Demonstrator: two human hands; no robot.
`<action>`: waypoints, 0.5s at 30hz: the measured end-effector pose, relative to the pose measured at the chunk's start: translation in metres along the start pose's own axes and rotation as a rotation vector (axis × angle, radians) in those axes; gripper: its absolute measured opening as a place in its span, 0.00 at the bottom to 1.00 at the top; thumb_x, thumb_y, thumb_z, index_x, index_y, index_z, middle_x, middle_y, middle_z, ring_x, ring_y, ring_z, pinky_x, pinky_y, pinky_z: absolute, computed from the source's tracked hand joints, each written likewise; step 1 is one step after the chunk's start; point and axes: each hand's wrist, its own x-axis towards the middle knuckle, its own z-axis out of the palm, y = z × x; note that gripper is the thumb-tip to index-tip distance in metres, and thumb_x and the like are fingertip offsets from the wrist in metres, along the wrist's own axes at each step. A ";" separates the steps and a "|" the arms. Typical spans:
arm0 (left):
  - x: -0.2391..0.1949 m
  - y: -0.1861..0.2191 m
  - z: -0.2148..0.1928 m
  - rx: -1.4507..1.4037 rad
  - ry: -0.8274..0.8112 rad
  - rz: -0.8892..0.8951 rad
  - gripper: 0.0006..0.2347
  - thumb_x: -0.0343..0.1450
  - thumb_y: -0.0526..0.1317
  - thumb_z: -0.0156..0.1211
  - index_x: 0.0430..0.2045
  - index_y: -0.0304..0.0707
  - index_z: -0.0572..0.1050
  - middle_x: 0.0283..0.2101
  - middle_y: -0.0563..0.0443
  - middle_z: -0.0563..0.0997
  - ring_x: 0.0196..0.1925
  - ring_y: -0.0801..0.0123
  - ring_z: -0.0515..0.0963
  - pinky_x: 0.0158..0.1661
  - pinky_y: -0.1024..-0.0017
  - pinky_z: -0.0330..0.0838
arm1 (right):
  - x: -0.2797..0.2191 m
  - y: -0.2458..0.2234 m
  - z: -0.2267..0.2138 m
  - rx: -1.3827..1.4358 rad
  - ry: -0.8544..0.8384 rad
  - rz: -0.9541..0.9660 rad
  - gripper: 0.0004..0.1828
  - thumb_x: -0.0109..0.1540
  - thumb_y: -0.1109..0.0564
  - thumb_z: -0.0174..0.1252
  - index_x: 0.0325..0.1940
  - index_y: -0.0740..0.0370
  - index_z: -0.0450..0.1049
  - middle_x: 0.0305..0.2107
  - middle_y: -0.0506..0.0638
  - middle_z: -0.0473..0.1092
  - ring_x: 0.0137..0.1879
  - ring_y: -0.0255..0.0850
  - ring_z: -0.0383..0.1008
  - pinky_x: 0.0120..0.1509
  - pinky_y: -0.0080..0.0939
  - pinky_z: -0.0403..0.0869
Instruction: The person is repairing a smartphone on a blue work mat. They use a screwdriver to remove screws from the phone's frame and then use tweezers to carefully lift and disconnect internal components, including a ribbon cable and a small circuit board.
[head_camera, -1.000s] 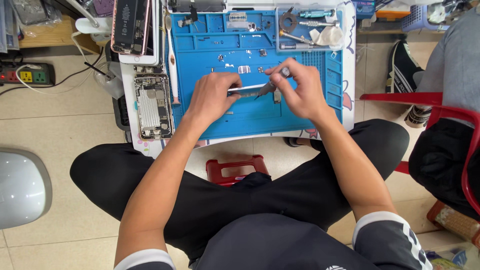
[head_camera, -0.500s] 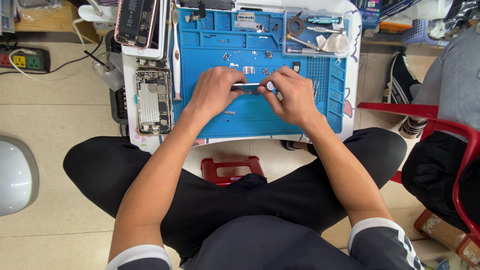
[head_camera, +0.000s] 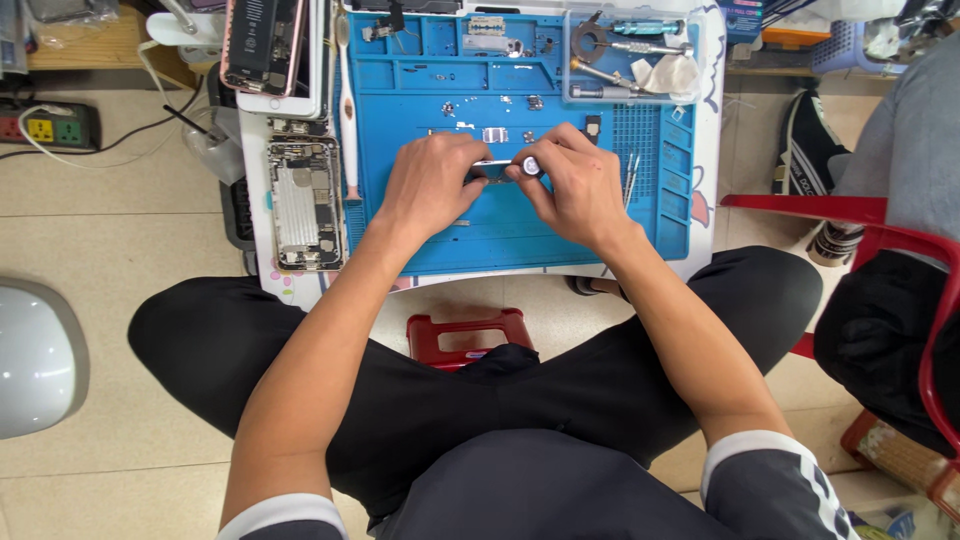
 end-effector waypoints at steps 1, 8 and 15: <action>0.003 0.000 0.000 0.007 0.000 -0.004 0.11 0.63 0.30 0.77 0.37 0.37 0.84 0.30 0.47 0.85 0.36 0.53 0.87 0.38 0.55 0.83 | 0.000 0.003 -0.001 0.006 0.003 -0.003 0.04 0.71 0.54 0.62 0.40 0.52 0.78 0.22 0.41 0.73 0.41 0.38 0.75 0.37 0.32 0.74; 0.003 -0.002 0.001 -0.026 0.009 0.011 0.11 0.62 0.29 0.77 0.36 0.36 0.84 0.29 0.46 0.84 0.34 0.52 0.86 0.38 0.54 0.83 | 0.001 0.001 -0.001 -0.059 -0.008 -0.010 0.04 0.71 0.54 0.63 0.41 0.51 0.78 0.22 0.40 0.73 0.42 0.37 0.75 0.35 0.32 0.75; 0.002 -0.005 0.003 -0.020 0.003 0.030 0.11 0.63 0.29 0.77 0.36 0.37 0.84 0.28 0.47 0.83 0.34 0.54 0.86 0.39 0.57 0.83 | 0.000 0.000 -0.001 -0.070 -0.031 -0.018 0.05 0.71 0.54 0.63 0.41 0.53 0.78 0.22 0.42 0.73 0.41 0.38 0.75 0.32 0.32 0.74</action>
